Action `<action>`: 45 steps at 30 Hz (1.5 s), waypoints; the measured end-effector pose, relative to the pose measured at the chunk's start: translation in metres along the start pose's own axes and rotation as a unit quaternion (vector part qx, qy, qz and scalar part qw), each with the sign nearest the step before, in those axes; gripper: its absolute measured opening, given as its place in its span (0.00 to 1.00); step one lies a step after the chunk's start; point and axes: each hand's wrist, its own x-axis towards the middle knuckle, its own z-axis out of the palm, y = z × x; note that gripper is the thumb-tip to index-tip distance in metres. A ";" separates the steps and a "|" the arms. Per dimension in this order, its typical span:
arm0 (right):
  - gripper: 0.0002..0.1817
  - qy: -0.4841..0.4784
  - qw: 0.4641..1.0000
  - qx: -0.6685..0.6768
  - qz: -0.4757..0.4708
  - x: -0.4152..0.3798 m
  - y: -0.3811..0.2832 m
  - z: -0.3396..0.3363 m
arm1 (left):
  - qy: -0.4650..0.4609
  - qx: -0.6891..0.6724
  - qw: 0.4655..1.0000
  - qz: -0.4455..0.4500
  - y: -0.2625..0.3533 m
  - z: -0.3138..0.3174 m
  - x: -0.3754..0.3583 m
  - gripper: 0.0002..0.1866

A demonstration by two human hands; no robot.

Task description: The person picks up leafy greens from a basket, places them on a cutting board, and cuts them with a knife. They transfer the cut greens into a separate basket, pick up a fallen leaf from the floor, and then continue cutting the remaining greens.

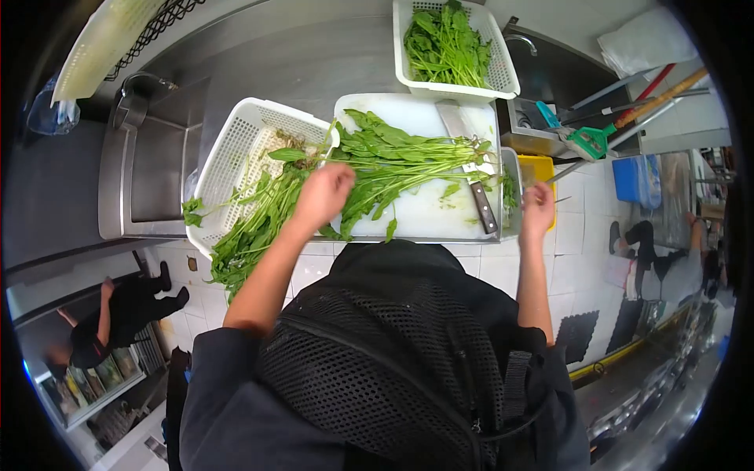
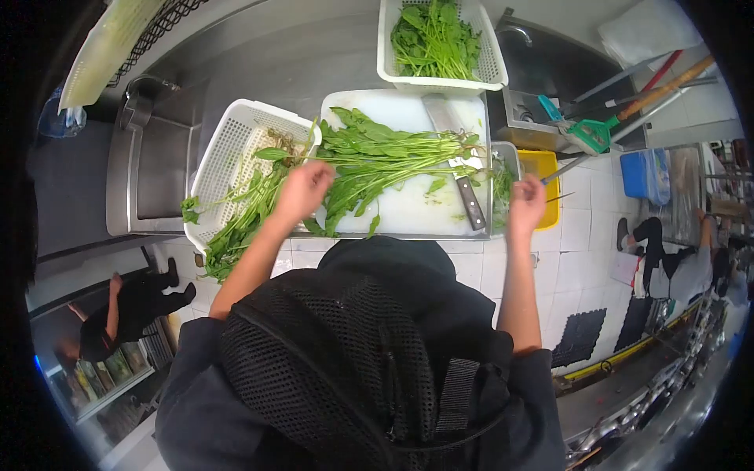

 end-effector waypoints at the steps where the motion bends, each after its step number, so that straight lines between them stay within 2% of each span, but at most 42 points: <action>1: 0.14 -0.046 0.998 -0.020 -0.040 -0.013 0.000 0.017 | 0.002 -0.001 1.000 -0.003 -0.002 0.008 -0.014 0.10; 3: 0.09 -0.133 0.982 -0.048 -0.125 -0.050 -0.031 0.064 | 0.058 0.106 0.986 0.117 -0.008 0.032 -0.036 0.09; 4: 0.09 -0.214 0.970 -0.079 -0.087 -0.068 -0.058 0.081 | 0.058 0.105 0.986 0.115 -0.013 0.041 -0.040 0.09; 6: 0.08 -0.300 0.929 -0.074 -0.202 -0.090 -0.062 0.120 | 0.102 0.134 0.982 0.081 -0.025 0.057 -0.044 0.08; 7: 0.09 -0.351 0.908 -0.068 -0.218 -0.099 -0.071 0.135 | 0.114 0.109 0.983 0.093 -0.031 0.058 -0.043 0.08; 8: 0.09 -0.354 0.906 -0.071 -0.220 -0.107 -0.081 0.145 | 0.117 0.106 0.983 0.090 -0.029 0.056 -0.042 0.08; 10: 0.10 -0.382 0.837 -0.128 -0.371 -0.116 -0.095 0.161 | 0.091 0.014 0.996 0.013 -0.019 0.045 -0.037 0.08; 11: 0.10 -0.386 0.833 -0.128 -0.374 -0.116 -0.096 0.165 | 0.096 0.012 0.995 0.009 -0.017 0.042 -0.034 0.08; 13: 0.08 -0.413 0.816 -0.168 -0.368 -0.115 -0.093 0.172 | 0.183 0.016 0.981 0.055 -0.014 0.039 -0.028 0.07; 16: 0.09 -0.419 0.789 -0.231 -0.385 -0.111 -0.087 0.176 | 0.222 0.009 0.974 0.054 -0.022 0.053 -0.017 0.09; 20: 0.08 -0.399 0.778 -0.274 -0.399 -0.116 -0.084 0.188 | 0.225 -0.016 0.974 0.012 -0.025 0.069 -0.009 0.12; 22: 0.08 -0.382 0.752 -0.331 -0.422 -0.113 -0.076 0.194 | 0.212 -0.050 0.976 -0.012 -0.022 0.073 -0.009 0.13; 26: 0.09 -0.407 0.786 -0.286 -0.367 -0.116 -0.077 0.186 | 0.226 -0.018 0.974 0.014 -0.037 0.084 -0.004 0.11; 28: 0.10 -0.373 0.861 -0.154 -0.310 -0.114 -0.078 0.176 | 0.239 -0.018 0.971 0.020 -0.040 0.088 -0.003 0.11; 29: 0.10 -0.376 0.859 -0.157 -0.311 -0.112 -0.080 0.172 | 0.252 -0.014 0.967 0.029 -0.042 0.089 -0.002 0.11; 31: 0.09 -0.348 0.918 -0.025 -0.188 -0.108 -0.098 0.160 | 0.252 -0.017 0.967 0.028 -0.043 0.090 -0.002 0.11; 35: 0.07 -0.237 0.956 0.089 -0.147 -0.073 -0.124 0.113 | 0.251 -0.005 0.968 0.030 -0.042 0.089 -0.002 0.12; 36: 0.09 -0.205 0.965 0.157 -0.034 -0.061 -0.121 0.094 | 0.247 -0.006 0.968 0.036 -0.042 0.088 -0.001 0.12; 38: 0.09 -0.093 0.978 0.184 -0.026 -0.039 -0.119 0.058 | 0.228 -0.019 0.973 0.017 -0.042 0.086 -0.001 0.13; 40: 0.10 -0.050 0.982 0.176 -0.051 -0.014 -0.094 0.021 | 0.198 -0.046 0.979 0.009 -0.045 0.082 -0.002 0.14; 41: 0.12 -0.020 0.993 0.103 -0.054 -0.005 -0.079 0.005 | 0.201 -0.088 0.975 0.025 -0.047 0.081 -0.003 0.16; 42: 0.15 0.011 0.998 0.030 -0.056 0.001 -0.066 -0.012 | 0.201 -0.132 0.970 0.041 -0.047 0.080 -0.004 0.17; 43: 0.20 -0.014 0.970 -0.223 -0.093 0.004 -0.060 -0.027 | 0.178 -0.115 0.977 0.033 -0.044 0.077 -0.007 0.20; 44: 0.20 -0.002 0.970 -0.225 -0.090 0.001 -0.049 -0.035 | 0.170 -0.117 0.977 0.042 -0.038 0.078 -0.011 0.20; 45: 0.23 0.026 0.928 -0.329 -0.173 -0.007 -0.041 -0.037 | 0.177 -0.036 0.982 0.050 -0.024 0.071 -0.017 0.21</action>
